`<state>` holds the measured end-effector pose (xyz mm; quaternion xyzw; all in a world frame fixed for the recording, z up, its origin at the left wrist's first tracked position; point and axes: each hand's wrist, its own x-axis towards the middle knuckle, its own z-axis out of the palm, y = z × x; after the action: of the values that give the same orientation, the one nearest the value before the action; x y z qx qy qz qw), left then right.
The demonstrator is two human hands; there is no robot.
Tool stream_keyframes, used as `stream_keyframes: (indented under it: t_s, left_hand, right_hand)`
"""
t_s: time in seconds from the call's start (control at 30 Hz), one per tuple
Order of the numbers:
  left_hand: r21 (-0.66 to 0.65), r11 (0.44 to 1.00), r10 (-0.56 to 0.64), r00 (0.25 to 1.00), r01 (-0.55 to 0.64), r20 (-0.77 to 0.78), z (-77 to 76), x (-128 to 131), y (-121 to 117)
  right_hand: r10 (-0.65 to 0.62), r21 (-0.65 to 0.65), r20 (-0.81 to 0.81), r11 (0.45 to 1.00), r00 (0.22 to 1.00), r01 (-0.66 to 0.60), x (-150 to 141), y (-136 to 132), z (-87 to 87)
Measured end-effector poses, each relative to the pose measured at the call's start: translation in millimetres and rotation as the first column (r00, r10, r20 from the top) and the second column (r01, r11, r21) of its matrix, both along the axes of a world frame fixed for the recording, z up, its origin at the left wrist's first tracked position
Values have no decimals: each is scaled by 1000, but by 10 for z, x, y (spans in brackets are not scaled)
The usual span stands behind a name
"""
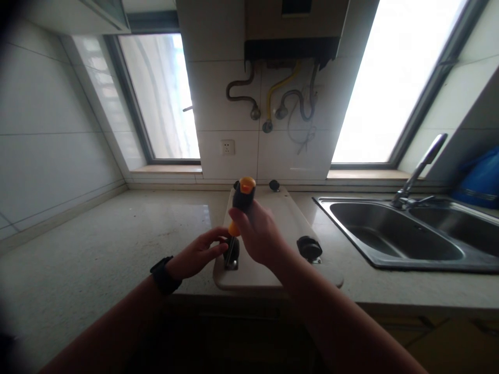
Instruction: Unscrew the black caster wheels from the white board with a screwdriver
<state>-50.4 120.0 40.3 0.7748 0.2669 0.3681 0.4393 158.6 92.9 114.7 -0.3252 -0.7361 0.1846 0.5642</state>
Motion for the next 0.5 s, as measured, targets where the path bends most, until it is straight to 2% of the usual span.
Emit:
stream_keyframes:
  t_s: [0.1,0.33,0.5]
  left_hand:
    - [-50,998,-29,997,33,68,-1,4,6]
    - [23,998,-57,991,55,119,124,8,-37]
    - [72,991,-119,985,111,123,125,-18,-43]
  right_hand:
    - [-18,3,92,1000,996,18,-48,11,-11]
    - [-58,13,187,998,981,57,-78,44,-60]
    - [-58,68,213,997,975,45,-96,40,-93]
